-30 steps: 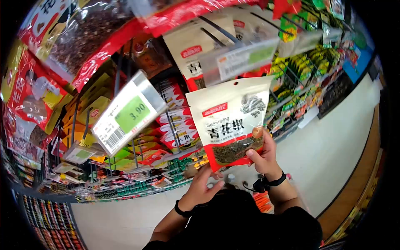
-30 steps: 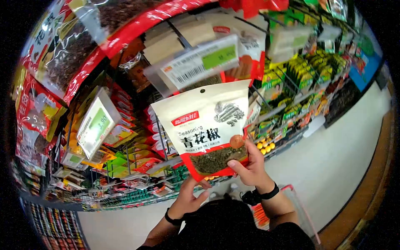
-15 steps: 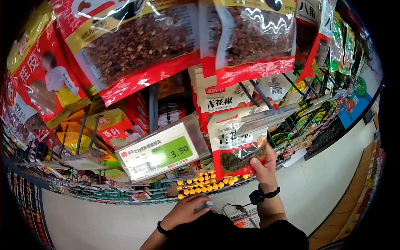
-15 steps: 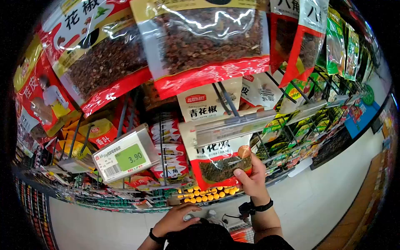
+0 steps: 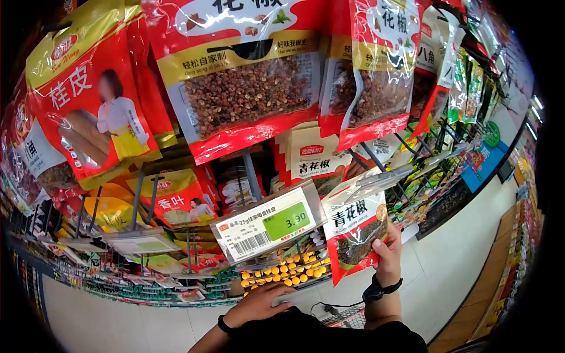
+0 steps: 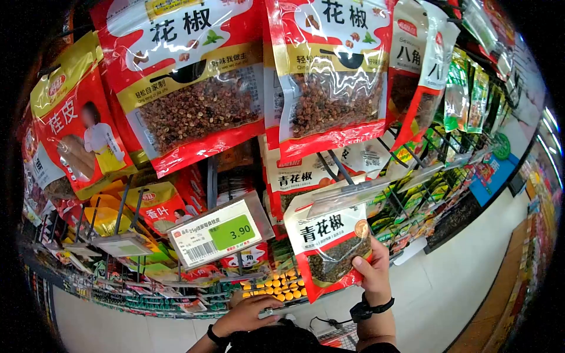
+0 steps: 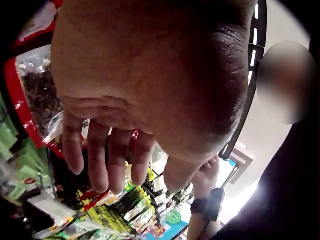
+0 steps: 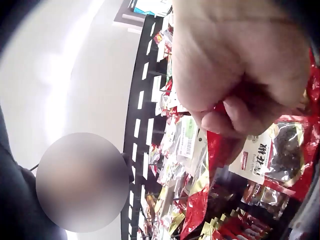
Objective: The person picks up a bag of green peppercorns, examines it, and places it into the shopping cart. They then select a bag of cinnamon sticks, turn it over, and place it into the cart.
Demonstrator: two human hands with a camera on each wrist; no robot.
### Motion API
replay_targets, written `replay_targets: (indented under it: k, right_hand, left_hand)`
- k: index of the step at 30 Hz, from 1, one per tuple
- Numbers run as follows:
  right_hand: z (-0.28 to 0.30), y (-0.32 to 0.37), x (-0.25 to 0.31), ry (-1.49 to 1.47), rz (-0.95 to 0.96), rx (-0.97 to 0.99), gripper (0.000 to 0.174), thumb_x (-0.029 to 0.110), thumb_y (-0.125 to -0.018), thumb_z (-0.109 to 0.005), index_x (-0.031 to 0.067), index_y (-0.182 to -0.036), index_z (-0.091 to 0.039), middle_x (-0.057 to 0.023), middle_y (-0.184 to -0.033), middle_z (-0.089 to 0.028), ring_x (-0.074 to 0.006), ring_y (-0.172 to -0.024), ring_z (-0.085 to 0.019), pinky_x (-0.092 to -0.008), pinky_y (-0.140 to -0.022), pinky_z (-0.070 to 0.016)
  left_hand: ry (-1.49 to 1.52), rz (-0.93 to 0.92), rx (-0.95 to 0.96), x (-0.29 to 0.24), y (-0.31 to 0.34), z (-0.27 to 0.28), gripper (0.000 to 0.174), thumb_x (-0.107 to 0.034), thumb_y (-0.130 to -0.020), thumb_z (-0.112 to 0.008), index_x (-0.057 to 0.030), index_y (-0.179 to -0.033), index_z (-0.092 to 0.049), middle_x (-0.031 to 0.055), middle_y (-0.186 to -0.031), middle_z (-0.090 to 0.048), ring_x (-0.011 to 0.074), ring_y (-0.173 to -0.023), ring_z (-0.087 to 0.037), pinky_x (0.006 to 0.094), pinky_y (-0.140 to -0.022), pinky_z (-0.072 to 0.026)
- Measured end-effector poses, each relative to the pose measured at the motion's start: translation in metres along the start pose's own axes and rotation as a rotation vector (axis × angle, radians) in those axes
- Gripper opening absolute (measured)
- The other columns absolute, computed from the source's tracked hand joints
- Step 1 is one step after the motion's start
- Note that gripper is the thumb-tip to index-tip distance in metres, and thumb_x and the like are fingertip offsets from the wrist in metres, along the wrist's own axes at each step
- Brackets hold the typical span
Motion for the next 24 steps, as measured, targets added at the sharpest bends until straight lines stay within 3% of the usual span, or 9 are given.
replay_targets:
  k: [1,7,10,14,16,17,20,24]
  right_hand:
    - [-0.003,0.001,0.003,0.011,-0.009,-0.005,0.057,0.022,-0.087,-0.075,-0.0077,-0.132,-0.055,-0.0068,-0.106,-0.071,-0.004,-0.061,-0.057,-0.019,-0.049,-0.0416]
    - [-0.017,0.008,0.02,0.074,-0.003,-0.052,0.053,0.016,-0.09,-0.071,-0.0078,-0.134,-0.054,-0.0058,-0.106,-0.071,-0.0027,-0.058,-0.054,-0.0183,-0.047,-0.0388]
    - [-0.017,0.015,0.022,0.1,0.022,-0.101,0.052,0.014,-0.091,-0.069,-0.0088,-0.136,-0.053,-0.0086,-0.11,-0.071,-0.0053,-0.065,-0.06,-0.0192,-0.052,-0.0445]
    - [-0.022,0.027,0.029,0.067,-0.027,-0.111,0.049,0.011,-0.092,-0.069,-0.0099,-0.134,-0.053,-0.0117,-0.114,-0.071,-0.0097,-0.081,-0.068,-0.0208,-0.061,-0.0518]
    - [-0.02,0.032,0.03,0.068,-0.047,-0.106,0.05,0.01,-0.092,-0.068,-0.0102,-0.135,-0.052,-0.0124,-0.116,-0.07,-0.0124,-0.088,-0.069,-0.0237,-0.07,-0.0555]
    - [-0.025,0.033,0.035,0.072,-0.021,-0.132,0.051,0.009,-0.092,-0.068,-0.0101,-0.136,-0.051,-0.0134,-0.118,-0.07,-0.0154,-0.097,-0.069,-0.0281,-0.083,-0.0563]
    - [-0.034,0.035,0.042,0.041,-0.038,-0.113,0.052,0.009,-0.092,-0.068,-0.0101,-0.136,-0.051,-0.014,-0.121,-0.069,-0.017,-0.102,-0.069,-0.0314,-0.091,-0.0548]
    - [-0.024,0.04,0.045,0.099,-0.009,-0.23,0.054,0.011,-0.091,-0.068,-0.0097,-0.137,-0.051,-0.014,-0.122,-0.068,-0.0172,-0.101,-0.069,-0.0308,-0.091,-0.0552]
  left_hand:
    - [0.018,0.033,0.057,0.005,-0.001,-0.005,0.043,-0.039,-0.098,-0.064,-0.0128,-0.132,-0.058,0.0114,-0.127,-0.063,0.0306,-0.115,-0.063,0.0391,-0.095,-0.0512]
    - [-0.048,-0.108,0.133,-0.004,-0.007,-0.007,0.044,-0.039,-0.097,-0.066,-0.0121,-0.132,-0.059,0.0097,-0.121,-0.066,0.0274,-0.112,-0.065,0.0375,-0.094,-0.0517]
    - [-0.027,-0.155,0.159,-0.002,-0.002,-0.006,0.044,-0.038,-0.097,-0.066,-0.0121,-0.132,-0.059,0.0101,-0.121,-0.066,0.0269,-0.112,-0.065,0.0374,-0.094,-0.0517]
    - [0.029,-0.124,0.231,0.009,0.003,-0.004,0.044,-0.036,-0.096,-0.066,-0.0111,-0.132,-0.058,0.0109,-0.125,-0.066,0.0263,-0.113,-0.065,0.0373,-0.094,-0.052]
    - [0.062,-0.098,0.263,0.022,0.008,-0.009,0.045,-0.035,-0.096,-0.066,-0.0111,-0.133,-0.058,0.0105,-0.125,-0.065,0.0252,-0.114,-0.065,0.0369,-0.094,-0.0519]
    - [0.114,-0.082,0.269,0.027,0.01,-0.009,0.049,-0.04,-0.097,-0.067,-0.0093,-0.133,-0.059,0.0111,-0.121,-0.067,0.0244,-0.113,-0.065,0.0366,-0.094,-0.0511]
    - [0.147,-0.061,0.283,0.036,0.015,-0.005,0.048,-0.04,-0.097,-0.068,-0.0086,-0.132,-0.06,0.0112,-0.118,-0.068,0.0241,-0.112,-0.066,0.0368,-0.093,-0.0516]
    - [0.165,-0.078,0.303,0.048,0.018,-0.006,0.049,-0.041,-0.097,-0.066,-0.0092,-0.133,-0.06,0.0109,-0.121,-0.068,0.0239,-0.113,-0.066,0.0369,-0.093,-0.0518]
Point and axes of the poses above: each hand's wrist, its own y-axis away from the middle knuckle, its own z-axis out of the back of the hand, x = y × z, the point moved 10 cm from there along -y, towards the middle knuckle
